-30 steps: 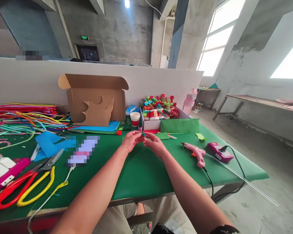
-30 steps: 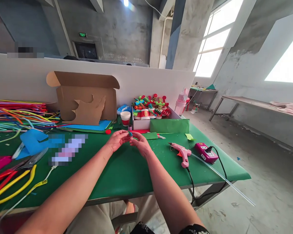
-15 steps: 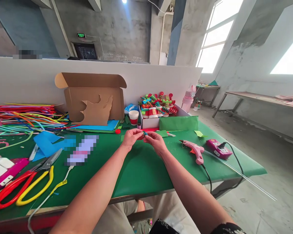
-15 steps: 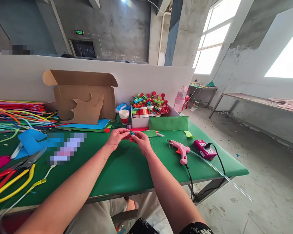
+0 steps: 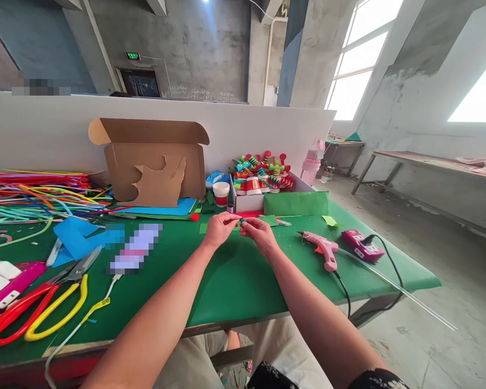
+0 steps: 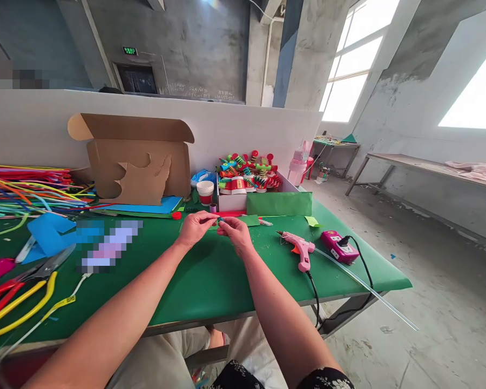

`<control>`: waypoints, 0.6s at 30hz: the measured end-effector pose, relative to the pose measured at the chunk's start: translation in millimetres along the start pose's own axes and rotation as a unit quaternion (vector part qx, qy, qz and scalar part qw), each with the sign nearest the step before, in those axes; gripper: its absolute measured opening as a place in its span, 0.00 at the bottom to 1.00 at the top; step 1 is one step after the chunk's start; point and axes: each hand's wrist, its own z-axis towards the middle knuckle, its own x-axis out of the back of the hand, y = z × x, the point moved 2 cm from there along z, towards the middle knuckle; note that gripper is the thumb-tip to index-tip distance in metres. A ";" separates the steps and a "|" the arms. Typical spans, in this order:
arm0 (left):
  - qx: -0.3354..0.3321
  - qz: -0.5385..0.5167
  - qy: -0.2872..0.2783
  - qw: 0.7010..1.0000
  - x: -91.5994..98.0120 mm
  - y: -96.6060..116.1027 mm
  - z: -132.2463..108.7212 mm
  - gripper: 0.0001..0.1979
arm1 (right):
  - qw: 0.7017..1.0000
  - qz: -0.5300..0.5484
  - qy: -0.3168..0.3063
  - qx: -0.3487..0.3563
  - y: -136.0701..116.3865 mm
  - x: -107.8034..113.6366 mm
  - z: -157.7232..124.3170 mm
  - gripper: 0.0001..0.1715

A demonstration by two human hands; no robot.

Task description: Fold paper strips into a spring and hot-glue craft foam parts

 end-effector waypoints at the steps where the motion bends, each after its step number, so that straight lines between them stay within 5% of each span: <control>1: -0.018 0.015 -0.002 1.000 -0.3 0.6 -0.4 0.07 | 1.000 0.003 -0.001 -0.001 0.3 0.4 0.2 0.20; 11: -0.122 0.114 -0.014 0.986 -3.2 7.2 -3.8 0.09 | 0.999 0.037 -0.002 -0.005 4.0 4.1 4.7 0.19; 18: -0.191 0.213 -0.041 0.957 -9.0 14.8 -8.8 0.20 | 0.997 0.080 -0.019 -0.003 7.5 8.7 9.0 0.17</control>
